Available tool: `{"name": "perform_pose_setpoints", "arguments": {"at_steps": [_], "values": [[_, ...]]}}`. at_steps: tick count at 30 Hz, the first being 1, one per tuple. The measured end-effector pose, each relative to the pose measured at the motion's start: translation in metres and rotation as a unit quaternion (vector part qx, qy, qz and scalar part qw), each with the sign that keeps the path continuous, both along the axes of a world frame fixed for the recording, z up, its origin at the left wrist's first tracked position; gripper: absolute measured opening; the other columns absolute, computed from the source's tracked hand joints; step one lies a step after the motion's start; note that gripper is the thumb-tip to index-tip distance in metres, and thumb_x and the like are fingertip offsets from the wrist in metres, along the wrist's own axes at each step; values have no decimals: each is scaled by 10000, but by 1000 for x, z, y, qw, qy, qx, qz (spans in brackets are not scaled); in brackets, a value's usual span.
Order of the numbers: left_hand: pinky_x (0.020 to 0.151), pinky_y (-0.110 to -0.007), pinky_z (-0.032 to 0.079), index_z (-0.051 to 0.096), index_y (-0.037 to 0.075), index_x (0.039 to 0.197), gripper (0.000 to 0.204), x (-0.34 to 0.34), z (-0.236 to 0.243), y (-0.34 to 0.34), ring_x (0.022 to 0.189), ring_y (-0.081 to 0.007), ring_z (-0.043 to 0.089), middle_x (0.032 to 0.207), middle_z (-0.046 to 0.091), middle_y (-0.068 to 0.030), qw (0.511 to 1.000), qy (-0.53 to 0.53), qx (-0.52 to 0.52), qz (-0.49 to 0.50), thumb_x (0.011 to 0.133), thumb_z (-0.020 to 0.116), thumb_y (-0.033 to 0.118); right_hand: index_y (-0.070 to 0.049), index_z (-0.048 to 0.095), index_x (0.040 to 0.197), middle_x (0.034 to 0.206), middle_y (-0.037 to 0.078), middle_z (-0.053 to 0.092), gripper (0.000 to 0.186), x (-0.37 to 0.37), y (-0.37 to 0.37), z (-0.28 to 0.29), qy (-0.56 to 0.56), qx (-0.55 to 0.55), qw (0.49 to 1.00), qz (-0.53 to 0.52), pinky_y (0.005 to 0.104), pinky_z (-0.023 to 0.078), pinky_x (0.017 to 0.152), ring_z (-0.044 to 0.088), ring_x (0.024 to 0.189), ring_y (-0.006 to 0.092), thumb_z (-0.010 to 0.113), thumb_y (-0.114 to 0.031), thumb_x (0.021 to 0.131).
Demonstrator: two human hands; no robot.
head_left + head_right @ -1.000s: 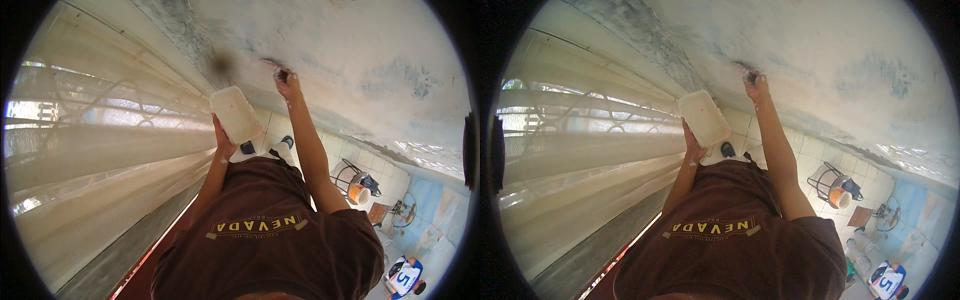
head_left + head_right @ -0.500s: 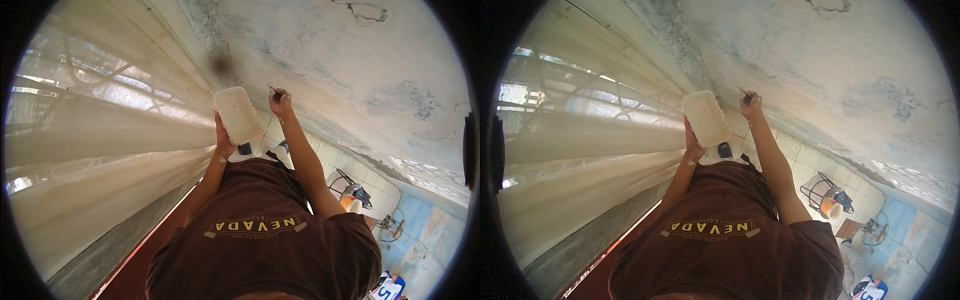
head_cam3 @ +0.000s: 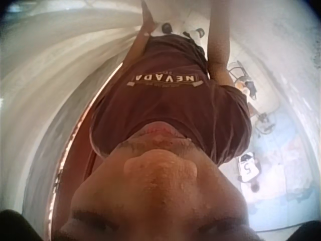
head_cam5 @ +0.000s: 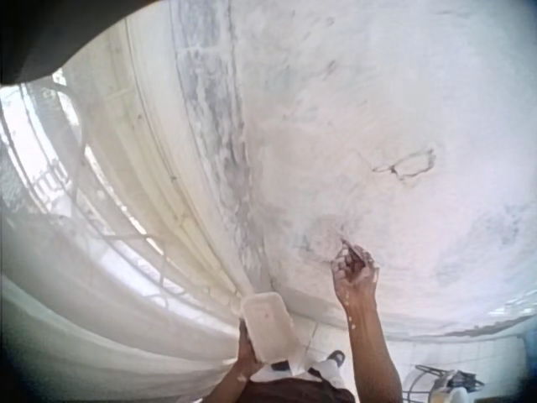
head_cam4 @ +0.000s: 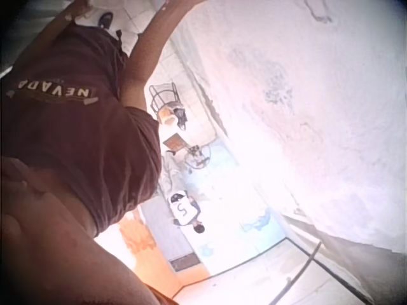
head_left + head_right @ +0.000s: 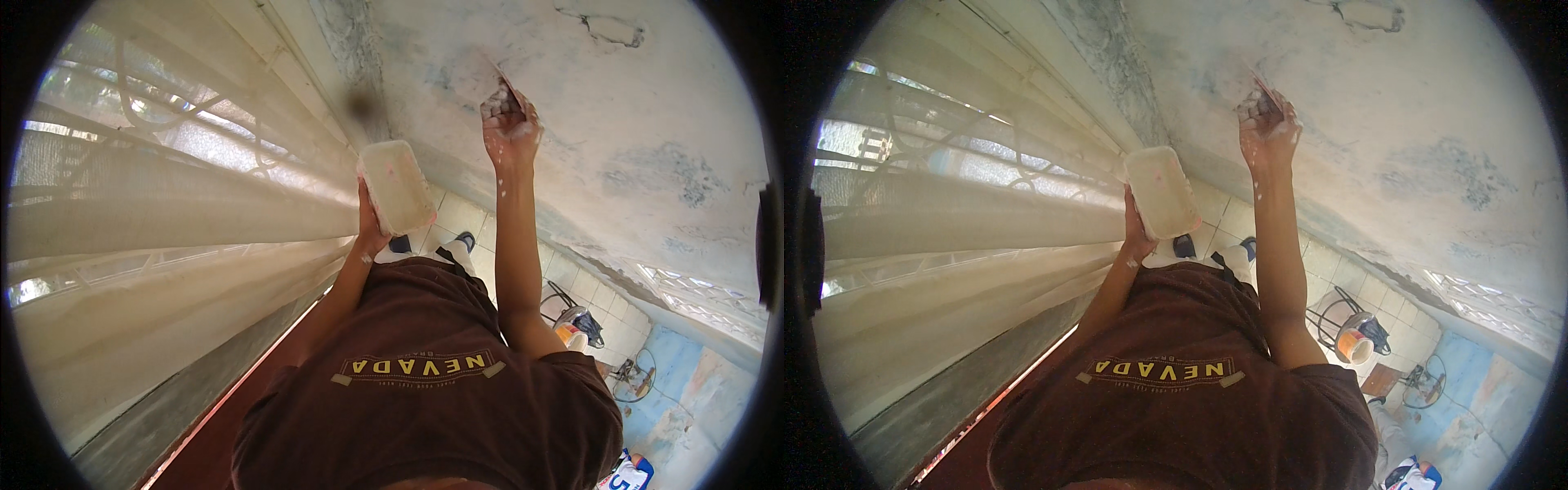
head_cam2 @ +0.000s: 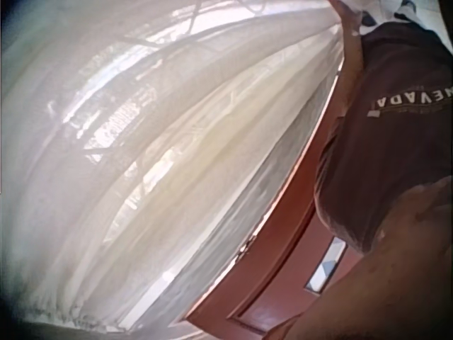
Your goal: The person patches a wall by applying a white compound from a container onto a damaged surface using a putty knife.
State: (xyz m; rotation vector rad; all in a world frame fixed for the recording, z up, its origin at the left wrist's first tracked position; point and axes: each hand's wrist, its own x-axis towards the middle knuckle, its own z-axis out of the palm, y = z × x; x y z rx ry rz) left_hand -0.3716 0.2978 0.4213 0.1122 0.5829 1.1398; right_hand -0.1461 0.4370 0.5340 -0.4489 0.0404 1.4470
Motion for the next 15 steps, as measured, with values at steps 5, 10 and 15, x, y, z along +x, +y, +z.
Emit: {"name": "perform_pose_setpoints", "arguments": {"at_steps": [5,10,15], "values": [[1038,-478,443,326,161,1472,756,-7,-23,-2,1284,-275,479,1434,443,-89,999,6,-1,35,933,323,692,-53,602,1014,950,65,630,196,-15,-19,-65,-206,90,972,-65,301,487,743,575,847,184,521,-218,945],[1026,-498,450,392,157,1433,703,-5,-13,0,1239,-292,525,1389,497,-84,998,-34,-19,40,948,328,661,-34,598,1073,985,70,656,230,-5,-18,-248,-263,-202,943,-30,308,510,719,630,874,192,492,-214,975],[1033,-482,446,354,170,1457,721,2,-10,4,1269,-274,494,1418,465,-71,999,-34,-12,2,939,351,671,28,572,1075,954,115,645,244,34,11,-261,-309,-166,936,-40,315,544,692,651,856,213,574,-177,942]]}}
